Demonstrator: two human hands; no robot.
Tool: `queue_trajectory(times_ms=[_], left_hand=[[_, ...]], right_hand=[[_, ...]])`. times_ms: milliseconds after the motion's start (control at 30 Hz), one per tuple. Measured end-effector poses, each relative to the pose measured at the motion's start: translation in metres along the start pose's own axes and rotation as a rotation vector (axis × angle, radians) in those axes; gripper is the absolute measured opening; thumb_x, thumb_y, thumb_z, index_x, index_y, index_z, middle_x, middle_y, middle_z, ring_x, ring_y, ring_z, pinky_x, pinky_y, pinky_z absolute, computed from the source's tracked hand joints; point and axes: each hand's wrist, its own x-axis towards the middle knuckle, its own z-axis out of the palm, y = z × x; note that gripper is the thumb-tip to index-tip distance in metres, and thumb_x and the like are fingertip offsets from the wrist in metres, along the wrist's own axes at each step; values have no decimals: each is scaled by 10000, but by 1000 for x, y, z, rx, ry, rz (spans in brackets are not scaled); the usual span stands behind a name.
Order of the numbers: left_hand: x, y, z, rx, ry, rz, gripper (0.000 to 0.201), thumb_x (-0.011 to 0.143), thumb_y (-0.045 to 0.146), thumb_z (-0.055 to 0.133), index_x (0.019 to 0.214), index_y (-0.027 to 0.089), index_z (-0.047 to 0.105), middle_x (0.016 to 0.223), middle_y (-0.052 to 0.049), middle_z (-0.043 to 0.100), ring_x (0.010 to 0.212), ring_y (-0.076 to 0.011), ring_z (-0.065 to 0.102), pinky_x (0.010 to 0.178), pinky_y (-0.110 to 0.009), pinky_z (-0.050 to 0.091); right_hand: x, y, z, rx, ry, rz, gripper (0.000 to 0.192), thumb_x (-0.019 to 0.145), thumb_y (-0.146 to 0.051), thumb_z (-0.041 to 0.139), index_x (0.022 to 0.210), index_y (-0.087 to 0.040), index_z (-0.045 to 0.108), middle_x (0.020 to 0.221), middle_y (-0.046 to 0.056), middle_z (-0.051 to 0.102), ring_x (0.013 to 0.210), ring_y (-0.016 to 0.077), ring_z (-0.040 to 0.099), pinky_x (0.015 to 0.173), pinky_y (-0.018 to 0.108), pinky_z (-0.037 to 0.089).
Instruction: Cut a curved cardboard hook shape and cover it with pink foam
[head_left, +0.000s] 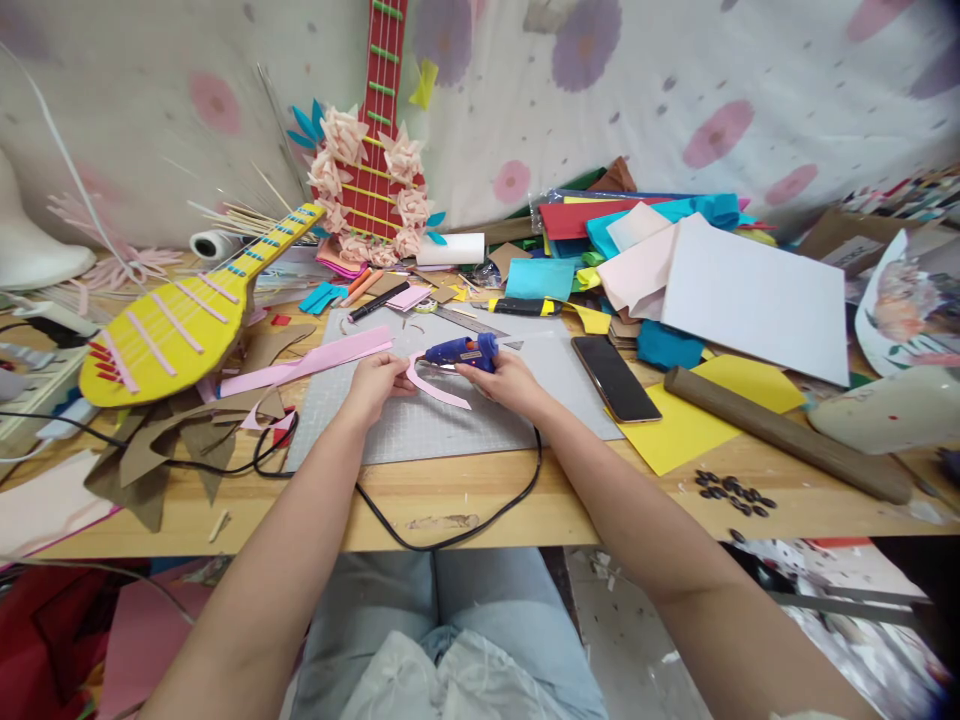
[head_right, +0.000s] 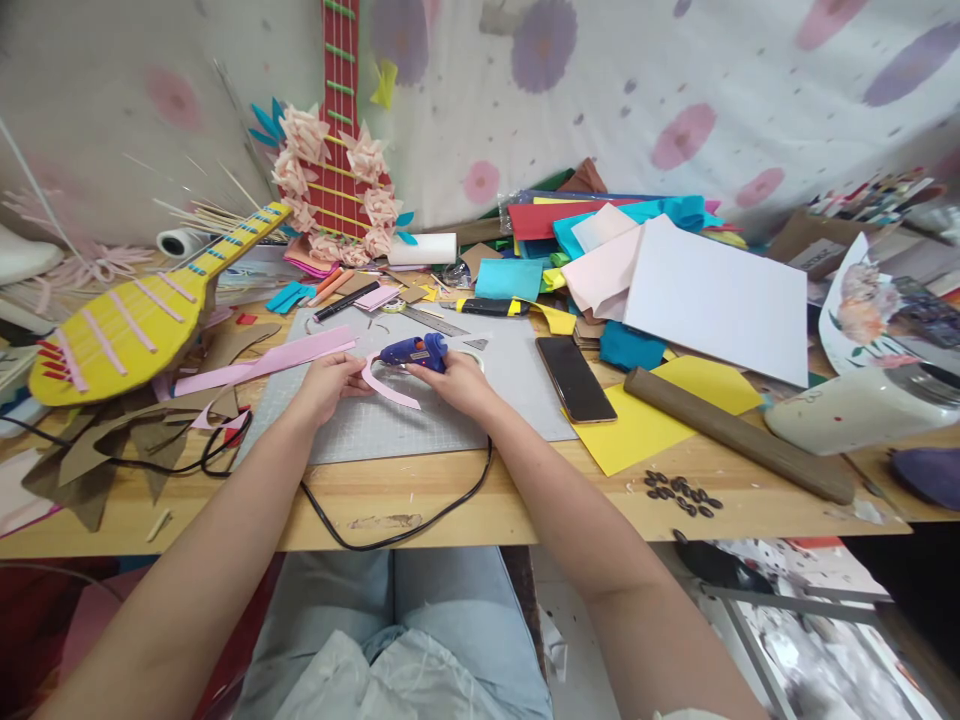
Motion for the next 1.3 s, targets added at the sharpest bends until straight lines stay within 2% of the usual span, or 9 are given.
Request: queue_trajectory(times_ms=[333, 633, 967, 1300], left_hand=[[-1, 1, -1, -22, -2, -7, 125, 671, 132, 562, 569, 130, 490, 479, -9, 564, 410, -114, 551, 497, -270, 501], [-2, 2, 0, -22, -6, -14, 119, 674, 140, 565, 577, 131, 498, 471, -8, 566, 414, -118, 555, 485, -254, 490], [-3, 2, 0, -17, -19, -2, 120, 680, 138, 562, 581, 138, 494, 458, 4, 560, 410, -114, 553, 470, -237, 483], [-3, 2, -1, -17, -24, -2, 115, 666, 152, 580, 581, 139, 503, 473, 4, 557, 412, -114, 544, 477, -256, 488]], right_hand=[[-2, -4, -1, 12, -47, -79, 400, 701, -538, 547, 868, -190, 650, 690, 31, 635, 741, 179, 589, 661, 285, 431], [-5, -4, -7, -5, -116, -32, 438, 673, -585, 545, 796, -176, 640, 564, -4, 561, 577, 130, 516, 558, 255, 398], [-6, 1, -14, 40, -210, -57, 421, 673, -614, 525, 663, -198, 590, 451, -19, 480, 451, 108, 444, 481, 259, 380], [-6, -3, -17, 69, -200, -2, 436, 689, -615, 506, 649, -183, 553, 440, -21, 479, 409, 93, 416, 432, 247, 336]])
